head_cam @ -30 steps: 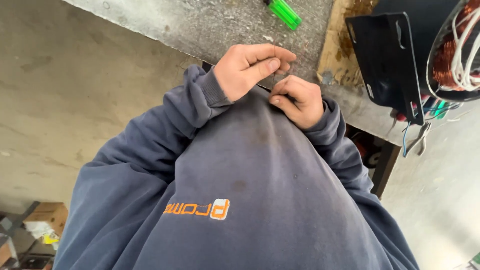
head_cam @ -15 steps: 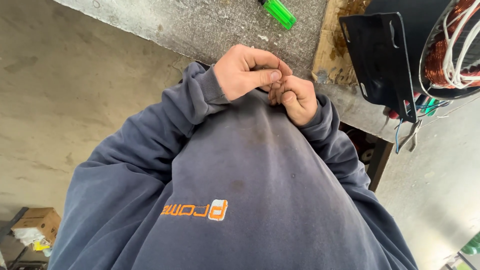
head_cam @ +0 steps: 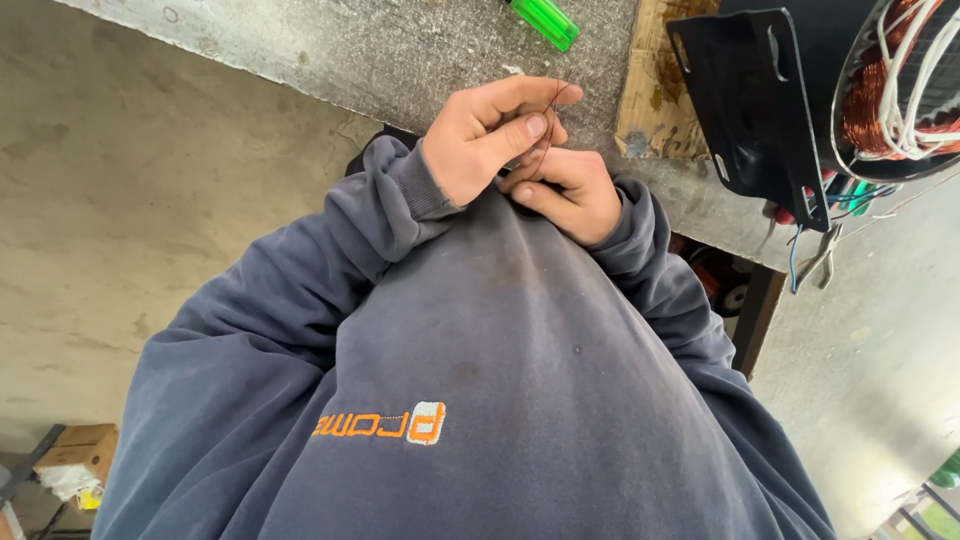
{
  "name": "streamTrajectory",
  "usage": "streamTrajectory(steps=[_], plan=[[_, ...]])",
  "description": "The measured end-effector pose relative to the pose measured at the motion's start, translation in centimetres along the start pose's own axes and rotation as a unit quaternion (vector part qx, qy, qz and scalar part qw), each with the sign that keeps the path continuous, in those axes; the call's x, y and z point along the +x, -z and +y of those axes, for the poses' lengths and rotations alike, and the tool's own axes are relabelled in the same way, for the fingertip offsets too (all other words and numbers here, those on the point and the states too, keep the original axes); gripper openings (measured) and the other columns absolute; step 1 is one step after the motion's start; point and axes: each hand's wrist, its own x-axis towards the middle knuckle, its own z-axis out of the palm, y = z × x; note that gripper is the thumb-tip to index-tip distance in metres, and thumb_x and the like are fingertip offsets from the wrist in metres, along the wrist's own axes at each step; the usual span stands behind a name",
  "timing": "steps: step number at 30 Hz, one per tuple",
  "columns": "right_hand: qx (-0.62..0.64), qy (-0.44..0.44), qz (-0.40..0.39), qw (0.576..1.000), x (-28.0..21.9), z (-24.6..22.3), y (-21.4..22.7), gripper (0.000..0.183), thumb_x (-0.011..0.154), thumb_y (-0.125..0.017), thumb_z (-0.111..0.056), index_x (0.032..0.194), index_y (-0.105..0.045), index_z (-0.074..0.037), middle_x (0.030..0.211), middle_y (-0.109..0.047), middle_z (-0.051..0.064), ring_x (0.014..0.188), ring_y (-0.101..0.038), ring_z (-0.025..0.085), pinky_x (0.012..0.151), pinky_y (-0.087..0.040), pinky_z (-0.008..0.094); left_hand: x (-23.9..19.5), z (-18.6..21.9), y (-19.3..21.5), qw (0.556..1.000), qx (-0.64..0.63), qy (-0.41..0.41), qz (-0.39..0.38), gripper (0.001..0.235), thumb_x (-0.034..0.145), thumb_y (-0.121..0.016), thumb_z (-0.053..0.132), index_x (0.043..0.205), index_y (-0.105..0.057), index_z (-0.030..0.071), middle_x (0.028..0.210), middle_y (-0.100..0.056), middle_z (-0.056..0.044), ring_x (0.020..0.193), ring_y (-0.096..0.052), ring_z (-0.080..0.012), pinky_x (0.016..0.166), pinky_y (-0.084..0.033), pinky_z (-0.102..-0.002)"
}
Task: Stripping and preparing copper wires for an electric motor winding.
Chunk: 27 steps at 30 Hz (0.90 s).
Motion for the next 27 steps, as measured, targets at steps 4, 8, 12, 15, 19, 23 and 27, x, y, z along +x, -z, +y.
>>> streamTrajectory(steps=[4,8,12,15,19,23,27], plan=[[-0.014,-0.021,-0.007,1.000,0.6,-0.7,-0.2,0.015,0.104,-0.065,-0.006,0.115,-0.072,0.001,0.108,-0.074,0.008,0.102,-0.071,0.018,0.094,-0.056,0.031,0.0,-1.7,0.2,0.998,-0.047,-0.009,0.027,0.028,0.114,-0.051,0.011,0.137,-0.062,0.001,0.110,-0.069,-0.006,0.101,-0.064,-0.0103,0.092,-0.055,-0.028],[-0.023,-0.009,-0.005,1.000,0.7,-0.5,-0.3,0.017,0.103,-0.066,-0.007,0.117,-0.072,0.000,0.110,-0.075,0.009,0.105,-0.072,0.018,0.096,-0.056,0.031,-0.1,-1.8,-0.4,0.991,-0.126,-0.020,0.042,0.025,0.115,-0.052,0.012,0.135,-0.063,0.001,0.110,-0.070,-0.007,0.101,-0.066,-0.0127,0.094,-0.056,-0.029],[-0.060,0.019,-0.013,0.998,0.8,-0.2,-0.2,0.015,0.102,-0.067,-0.005,0.116,-0.073,-0.001,0.114,-0.074,0.010,0.110,-0.070,0.020,0.101,-0.054,0.033,-0.1,-1.6,-0.6,0.986,-0.167,-0.002,0.027,0.025,0.114,-0.050,0.011,0.133,-0.062,0.000,0.113,-0.070,-0.008,0.106,-0.069,-0.0150,0.099,-0.058,-0.032],[-0.063,0.019,-0.019,0.998,0.6,0.2,-0.2,0.016,0.102,-0.067,-0.006,0.118,-0.072,-0.001,0.116,-0.074,0.010,0.112,-0.070,0.022,0.103,-0.054,0.034,-0.1,-1.9,-0.6,0.986,-0.167,0.003,0.008,0.025,0.114,-0.050,0.010,0.133,-0.062,-0.001,0.114,-0.070,-0.008,0.108,-0.069,-0.0150,0.101,-0.058,-0.032],[-0.085,0.026,-0.020,0.996,0.5,0.3,-0.1,0.017,0.103,-0.068,-0.005,0.119,-0.071,-0.002,0.118,-0.074,0.011,0.114,-0.071,0.024,0.103,-0.054,0.035,-0.1,-2.0,-0.6,0.985,-0.172,-0.001,0.005,0.025,0.114,-0.050,0.010,0.133,-0.062,-0.002,0.112,-0.070,-0.008,0.104,-0.068,-0.0142,0.099,-0.058,-0.031],[-0.128,0.022,-0.015,0.991,0.0,-0.8,0.7,0.018,0.099,-0.071,-0.004,0.117,-0.072,-0.003,0.113,-0.074,0.011,0.109,-0.072,0.021,0.099,-0.056,0.033,-0.3,-2.1,-0.8,0.988,-0.152,-0.005,0.026,0.024,0.114,-0.052,0.010,0.132,-0.062,-0.003,0.110,-0.070,-0.008,0.103,-0.068,-0.0138,0.097,-0.058,-0.031],[-0.121,-0.063,0.127,0.982,-0.2,-4.2,1.3,0.021,0.100,-0.071,-0.003,0.120,-0.064,-0.001,0.108,-0.069,0.011,0.100,-0.069,0.018,0.091,-0.057,0.030,-0.9,-1.1,-1.3,0.998,0.001,-0.023,0.058,0.023,0.112,-0.053,0.009,0.130,-0.063,-0.001,0.109,-0.072,-0.006,0.103,-0.070,-0.0123,0.096,-0.060,-0.029]])
